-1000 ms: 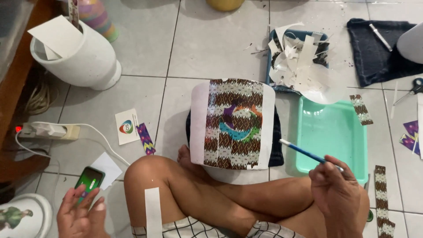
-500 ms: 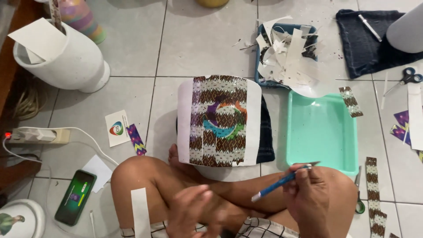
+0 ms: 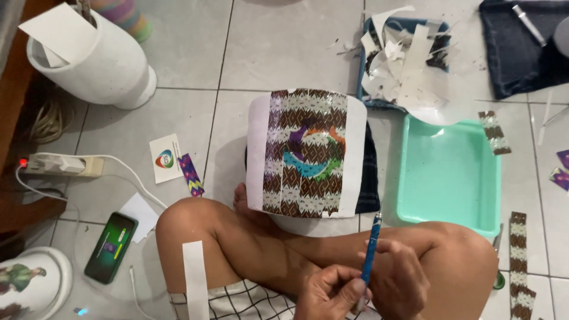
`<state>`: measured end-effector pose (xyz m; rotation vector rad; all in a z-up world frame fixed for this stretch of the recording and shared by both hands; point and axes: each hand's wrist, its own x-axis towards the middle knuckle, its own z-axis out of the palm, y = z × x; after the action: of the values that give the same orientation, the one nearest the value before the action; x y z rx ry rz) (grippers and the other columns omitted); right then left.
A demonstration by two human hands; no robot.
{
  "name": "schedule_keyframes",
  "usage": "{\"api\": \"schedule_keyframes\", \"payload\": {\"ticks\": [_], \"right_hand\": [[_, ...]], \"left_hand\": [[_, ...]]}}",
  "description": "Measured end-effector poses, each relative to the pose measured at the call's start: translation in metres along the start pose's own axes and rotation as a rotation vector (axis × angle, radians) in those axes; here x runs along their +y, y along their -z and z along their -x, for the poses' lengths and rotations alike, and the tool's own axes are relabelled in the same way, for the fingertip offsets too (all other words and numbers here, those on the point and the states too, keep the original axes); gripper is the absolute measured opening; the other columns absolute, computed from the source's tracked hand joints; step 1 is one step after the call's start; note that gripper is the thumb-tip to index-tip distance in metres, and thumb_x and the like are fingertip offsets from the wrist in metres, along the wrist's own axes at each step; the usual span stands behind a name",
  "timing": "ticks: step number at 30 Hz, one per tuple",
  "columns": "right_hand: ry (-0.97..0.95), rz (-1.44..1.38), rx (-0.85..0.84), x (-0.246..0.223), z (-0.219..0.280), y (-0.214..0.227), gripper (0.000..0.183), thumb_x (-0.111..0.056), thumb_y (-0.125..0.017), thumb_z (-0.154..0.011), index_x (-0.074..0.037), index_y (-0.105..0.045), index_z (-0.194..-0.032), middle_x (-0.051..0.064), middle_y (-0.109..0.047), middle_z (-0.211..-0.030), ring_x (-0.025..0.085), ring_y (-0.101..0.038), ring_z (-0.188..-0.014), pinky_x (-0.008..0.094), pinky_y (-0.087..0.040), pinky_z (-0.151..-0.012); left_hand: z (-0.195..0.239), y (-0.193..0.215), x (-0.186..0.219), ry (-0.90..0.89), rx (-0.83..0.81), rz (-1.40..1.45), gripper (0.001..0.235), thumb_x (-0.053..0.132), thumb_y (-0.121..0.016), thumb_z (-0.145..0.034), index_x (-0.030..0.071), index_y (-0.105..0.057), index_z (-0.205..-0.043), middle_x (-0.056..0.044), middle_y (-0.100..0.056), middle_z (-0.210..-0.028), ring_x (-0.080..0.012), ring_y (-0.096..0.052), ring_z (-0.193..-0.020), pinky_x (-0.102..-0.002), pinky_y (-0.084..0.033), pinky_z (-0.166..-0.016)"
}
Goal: The person sits on the floor and decorates a white ceramic vase by applying patterned paper strips. They use a craft knife to trim the edges of the strips and smooth them onto the curved surface. Excess paper is discarded into a nearby tray.
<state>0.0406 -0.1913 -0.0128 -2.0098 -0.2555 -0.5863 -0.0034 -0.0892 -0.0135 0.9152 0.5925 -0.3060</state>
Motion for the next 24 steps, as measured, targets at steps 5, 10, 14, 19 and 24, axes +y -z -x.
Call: {"api": "schedule_keyframes", "payload": {"ticks": [5, 10, 14, 19, 24], "right_hand": [[0.194, -0.127, -0.046, 0.001, -0.005, 0.000, 0.025, 0.001, -0.065, -0.084, 0.005, -0.061, -0.108, 0.026, -0.067, -0.103, 0.032, -0.073, -0.096, 0.032, -0.062, -0.084], [0.088, 0.687, -0.291, -0.008, -0.068, 0.016, 0.064, -0.053, -0.017, -0.092, -0.033, -0.076, -0.072, 0.002, -0.065, -0.057, 0.033, -0.048, -0.039, 0.039, -0.023, -0.041], [-0.481, -1.062, -0.094, 0.076, -0.022, -0.007, 0.028, -0.010, -0.053, -0.098, 0.008, -0.061, -0.117, 0.022, -0.063, -0.079, 0.035, -0.063, -0.073, 0.038, -0.051, -0.073], [-0.561, -1.120, -0.152, 0.089, -0.030, -0.019, 0.014, -0.004, -0.065, -0.089, 0.006, -0.068, -0.098, 0.015, -0.059, -0.062, 0.020, -0.059, -0.059, 0.029, -0.053, -0.051], [-0.563, -0.970, -0.240, 0.076, -0.038, -0.026, 0.013, -0.005, -0.069, -0.084, 0.006, -0.064, -0.090, 0.016, -0.059, -0.054, 0.019, -0.060, -0.046, 0.024, -0.048, -0.045]], "left_hand": [[0.005, 0.008, -0.016, -0.042, -0.107, -0.119, 0.013, 0.014, -0.079, -0.083, 0.002, -0.073, -0.083, -0.008, -0.072, -0.069, -0.0103, -0.065, -0.059, -0.020, -0.051, -0.057], [0.002, 0.014, 0.000, 0.038, -0.048, -0.232, 0.033, 0.031, -0.062, -0.089, 0.004, -0.077, -0.078, -0.009, -0.072, -0.064, -0.0084, -0.060, -0.054, -0.018, -0.046, -0.054], [-0.005, 0.014, 0.019, -0.651, 0.402, -0.372, 0.040, 0.026, -0.076, -0.071, 0.007, -0.061, -0.103, -0.006, -0.059, -0.093, -0.0156, -0.056, -0.085, -0.027, -0.042, -0.076], [-0.030, 0.025, 0.055, -1.131, 0.501, -0.886, 0.089, 0.034, -0.078, -0.073, 0.007, -0.028, -0.143, -0.021, -0.028, -0.150, -0.0337, -0.034, -0.140, -0.052, -0.028, -0.121], [-0.049, 0.017, 0.071, -1.046, 0.563, -1.062, 0.110, 0.049, -0.073, -0.072, 0.002, -0.011, -0.149, -0.032, -0.007, -0.157, -0.0454, -0.005, -0.152, -0.062, -0.011, -0.123]]}}
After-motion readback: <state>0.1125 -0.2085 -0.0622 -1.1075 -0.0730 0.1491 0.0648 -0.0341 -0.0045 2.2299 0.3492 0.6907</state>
